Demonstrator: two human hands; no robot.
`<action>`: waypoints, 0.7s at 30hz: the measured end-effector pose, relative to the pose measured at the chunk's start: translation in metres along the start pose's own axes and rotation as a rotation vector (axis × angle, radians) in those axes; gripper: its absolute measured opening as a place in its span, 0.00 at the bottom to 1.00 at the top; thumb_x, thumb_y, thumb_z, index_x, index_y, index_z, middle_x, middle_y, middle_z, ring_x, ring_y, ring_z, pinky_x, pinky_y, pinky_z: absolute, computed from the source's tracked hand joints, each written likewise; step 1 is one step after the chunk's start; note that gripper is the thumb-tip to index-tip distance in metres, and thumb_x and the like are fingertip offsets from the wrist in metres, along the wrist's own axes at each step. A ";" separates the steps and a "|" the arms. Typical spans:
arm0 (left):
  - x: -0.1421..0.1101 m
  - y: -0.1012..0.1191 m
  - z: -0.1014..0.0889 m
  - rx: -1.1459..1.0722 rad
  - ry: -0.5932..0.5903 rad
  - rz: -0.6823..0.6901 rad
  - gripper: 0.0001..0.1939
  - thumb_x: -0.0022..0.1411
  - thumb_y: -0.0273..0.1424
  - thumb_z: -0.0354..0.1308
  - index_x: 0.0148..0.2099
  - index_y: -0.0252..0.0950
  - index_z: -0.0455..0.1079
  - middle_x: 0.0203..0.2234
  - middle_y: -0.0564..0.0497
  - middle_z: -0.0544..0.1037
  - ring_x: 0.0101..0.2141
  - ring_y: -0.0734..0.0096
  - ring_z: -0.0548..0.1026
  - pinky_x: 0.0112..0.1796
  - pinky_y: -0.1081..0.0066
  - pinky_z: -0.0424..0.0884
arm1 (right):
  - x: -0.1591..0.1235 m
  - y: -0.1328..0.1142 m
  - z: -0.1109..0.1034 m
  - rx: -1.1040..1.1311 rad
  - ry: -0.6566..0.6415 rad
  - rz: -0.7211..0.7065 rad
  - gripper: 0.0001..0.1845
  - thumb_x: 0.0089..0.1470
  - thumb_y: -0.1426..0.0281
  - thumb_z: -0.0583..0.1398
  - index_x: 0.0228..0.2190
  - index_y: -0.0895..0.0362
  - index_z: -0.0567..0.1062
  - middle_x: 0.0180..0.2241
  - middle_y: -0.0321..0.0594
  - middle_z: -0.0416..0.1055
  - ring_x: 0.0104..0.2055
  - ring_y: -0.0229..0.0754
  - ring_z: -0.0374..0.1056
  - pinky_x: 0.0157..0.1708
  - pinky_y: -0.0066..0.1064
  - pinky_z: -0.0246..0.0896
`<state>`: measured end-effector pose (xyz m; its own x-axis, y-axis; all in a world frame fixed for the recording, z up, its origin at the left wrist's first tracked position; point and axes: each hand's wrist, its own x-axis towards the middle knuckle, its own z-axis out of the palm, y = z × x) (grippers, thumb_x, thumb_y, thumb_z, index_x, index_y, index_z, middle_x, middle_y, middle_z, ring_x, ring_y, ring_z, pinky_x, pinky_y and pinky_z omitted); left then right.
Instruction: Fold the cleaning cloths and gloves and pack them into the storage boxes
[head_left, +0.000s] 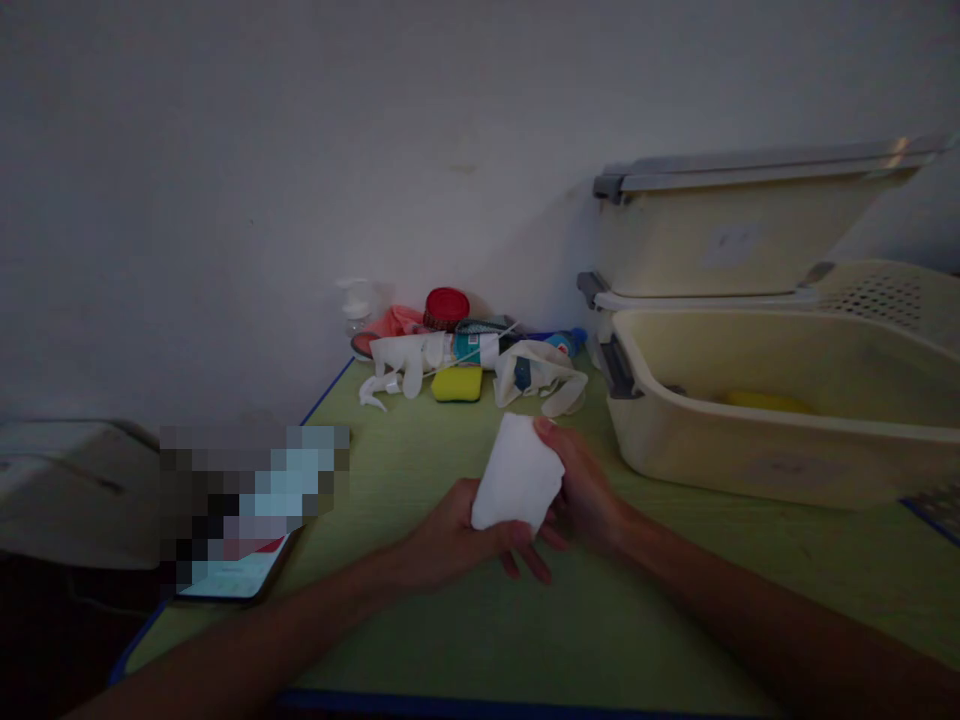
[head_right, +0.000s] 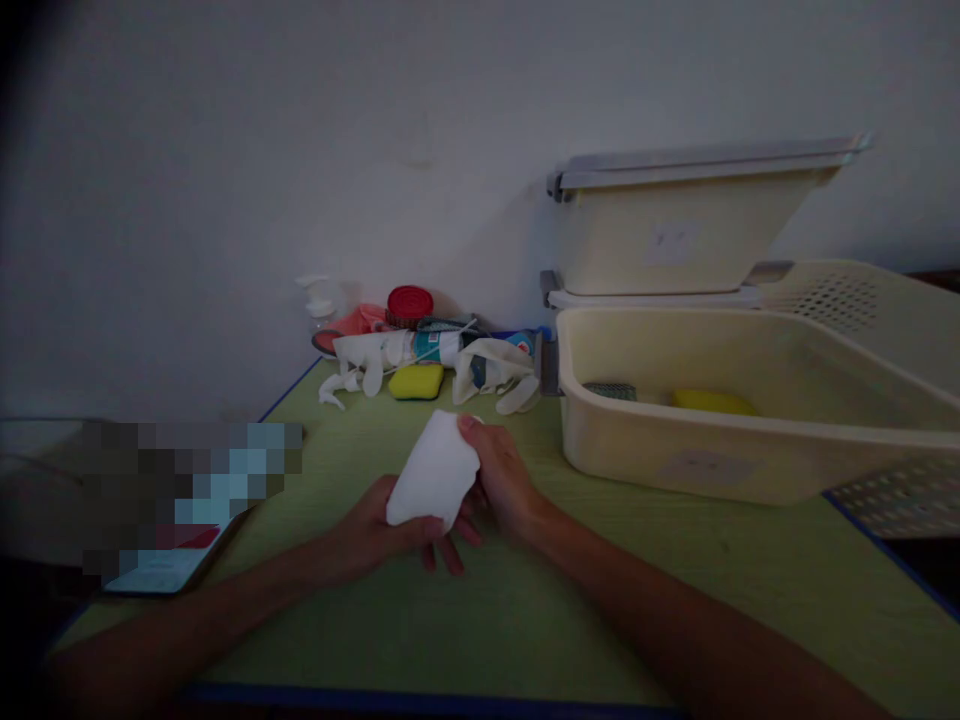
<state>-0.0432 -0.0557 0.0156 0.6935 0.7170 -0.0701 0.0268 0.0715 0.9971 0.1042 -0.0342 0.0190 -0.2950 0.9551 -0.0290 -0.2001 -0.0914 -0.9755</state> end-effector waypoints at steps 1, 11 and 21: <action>0.002 0.000 -0.002 -0.044 0.003 -0.013 0.25 0.53 0.45 0.59 0.46 0.30 0.70 0.35 0.41 0.79 0.28 0.66 0.78 0.24 0.76 0.69 | 0.002 -0.001 -0.002 -0.022 0.013 -0.047 0.29 0.45 0.45 0.53 0.11 0.56 0.60 0.08 0.29 0.53 0.09 0.28 0.46 0.06 0.22 0.35; 0.003 0.002 -0.014 -0.523 -0.244 -0.026 0.33 0.44 0.50 0.63 0.48 0.32 0.71 0.38 0.42 0.78 0.39 0.62 0.76 0.41 0.67 0.68 | 0.003 -0.013 -0.018 -0.033 -0.168 -0.161 0.25 0.40 0.48 0.62 0.20 0.59 0.67 0.20 0.31 0.58 0.19 0.29 0.54 0.15 0.21 0.46; 0.006 -0.008 -0.017 -0.619 0.016 -0.190 0.23 0.38 0.40 0.71 0.35 0.32 0.74 0.23 0.51 0.77 0.21 0.77 0.72 0.24 0.79 0.64 | 0.008 -0.009 -0.023 0.008 -0.484 -0.211 0.17 0.37 0.58 0.68 0.25 0.59 0.76 0.32 0.35 0.61 0.29 0.30 0.59 0.26 0.22 0.54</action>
<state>-0.0518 -0.0398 0.0065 0.7066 0.6623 -0.2491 -0.2750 0.5814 0.7657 0.1252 -0.0192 0.0227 -0.6450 0.7135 0.2736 -0.3083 0.0846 -0.9475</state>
